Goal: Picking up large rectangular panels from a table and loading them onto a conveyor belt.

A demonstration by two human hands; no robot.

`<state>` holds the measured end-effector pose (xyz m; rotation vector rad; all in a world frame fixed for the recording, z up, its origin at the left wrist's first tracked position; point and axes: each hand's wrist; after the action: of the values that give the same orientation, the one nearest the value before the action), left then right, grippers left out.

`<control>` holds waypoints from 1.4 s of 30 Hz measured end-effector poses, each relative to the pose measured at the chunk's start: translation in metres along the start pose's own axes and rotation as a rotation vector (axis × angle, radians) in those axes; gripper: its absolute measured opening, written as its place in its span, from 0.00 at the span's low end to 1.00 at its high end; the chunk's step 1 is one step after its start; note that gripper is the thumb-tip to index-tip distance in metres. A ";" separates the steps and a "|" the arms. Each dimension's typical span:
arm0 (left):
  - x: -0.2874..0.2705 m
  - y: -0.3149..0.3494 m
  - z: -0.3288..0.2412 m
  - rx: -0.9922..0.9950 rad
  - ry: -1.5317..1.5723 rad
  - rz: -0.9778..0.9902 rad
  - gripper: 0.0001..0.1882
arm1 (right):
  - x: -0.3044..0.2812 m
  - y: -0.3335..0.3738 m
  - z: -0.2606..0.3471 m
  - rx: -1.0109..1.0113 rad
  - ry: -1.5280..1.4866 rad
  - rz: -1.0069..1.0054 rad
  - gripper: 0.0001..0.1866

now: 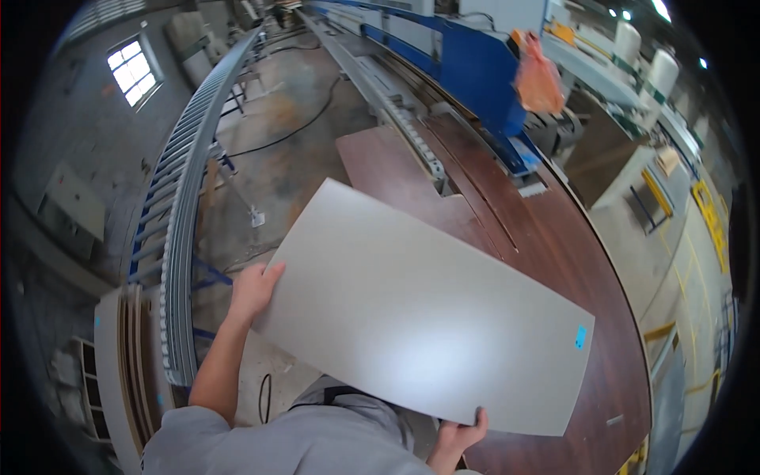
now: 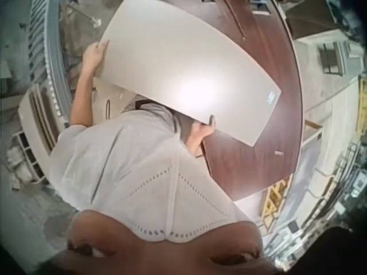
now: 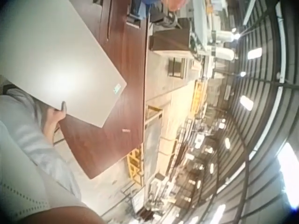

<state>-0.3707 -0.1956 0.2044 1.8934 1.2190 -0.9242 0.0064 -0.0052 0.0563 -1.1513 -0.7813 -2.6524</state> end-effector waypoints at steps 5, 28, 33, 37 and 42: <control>-0.011 0.104 0.074 -0.222 -0.028 -0.041 0.28 | -0.006 0.040 0.022 0.174 -0.131 0.065 0.27; -0.117 0.620 0.394 -1.074 0.871 -1.142 0.22 | 0.200 0.326 -0.274 1.090 0.282 1.286 0.29; -0.108 0.696 0.447 -1.145 0.981 -1.284 0.21 | 0.204 0.461 -0.380 1.284 0.430 1.338 0.26; -0.103 0.732 0.487 -1.183 1.110 -1.415 0.22 | 0.188 0.518 -0.457 1.509 0.530 1.391 0.23; -0.092 0.759 0.528 -1.241 1.110 -1.494 0.20 | 0.174 0.570 -0.514 1.566 0.556 1.426 0.20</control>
<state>0.2066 -0.9219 0.1443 0.0679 2.8987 0.5828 -0.2554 -0.7447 0.1173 -0.1693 -0.9322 -0.5975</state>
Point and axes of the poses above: each hand's wrist, its own y-axis away from the middle knuckle, its own x-axis out of the palm, z = x × y, and after that the axes turned 9 degrees about z, right-handed
